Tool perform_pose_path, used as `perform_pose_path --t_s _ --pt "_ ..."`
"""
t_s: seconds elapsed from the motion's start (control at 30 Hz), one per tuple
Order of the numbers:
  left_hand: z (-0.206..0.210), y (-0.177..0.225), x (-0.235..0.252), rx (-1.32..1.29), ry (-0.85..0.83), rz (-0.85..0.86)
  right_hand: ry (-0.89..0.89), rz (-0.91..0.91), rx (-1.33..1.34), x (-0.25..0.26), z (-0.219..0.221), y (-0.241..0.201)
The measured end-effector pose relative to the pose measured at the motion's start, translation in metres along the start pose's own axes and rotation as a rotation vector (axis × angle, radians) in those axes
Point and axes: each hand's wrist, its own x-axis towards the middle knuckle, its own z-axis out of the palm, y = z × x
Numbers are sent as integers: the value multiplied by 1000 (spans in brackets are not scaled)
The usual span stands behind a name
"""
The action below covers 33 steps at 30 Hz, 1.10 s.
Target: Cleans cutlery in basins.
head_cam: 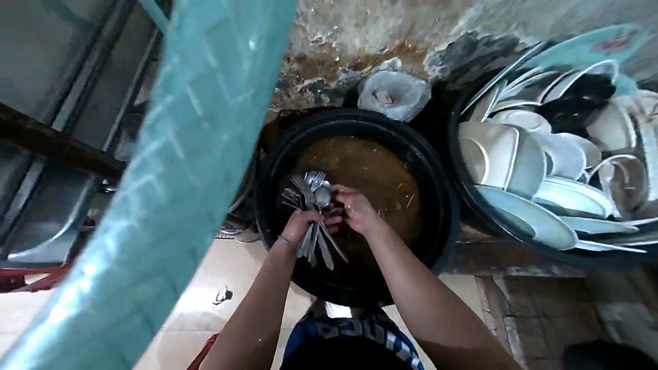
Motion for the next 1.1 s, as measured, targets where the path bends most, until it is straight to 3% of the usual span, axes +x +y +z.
perform_pose_path --t_s 0.13,0.27,0.47,0.53,0.67,0.8,0.9,1.1 --pt "18 6 1 276 252 -1 -14 59 -350 -10 2 13" --pt "10 3 5 621 331 -40 35 141 -673 -16 13 12" --pt "8 -5 -4 198 370 -65 59 131 -958 -20 39 3" --pt "7 -5 -5 183 413 -32 62 125 -1004 -12 37 3" --pt "3 -2 -14 93 407 64 249 9 -1080 34 -7 12" --pt "-5 1 -25 54 400 135 228 211 -1161 81 -33 20" --pt "-9 -2 -37 122 412 144 176 261 -1195 93 -6 19" --pt "-9 -5 -53 83 423 165 5 110 -1253 87 44 36"
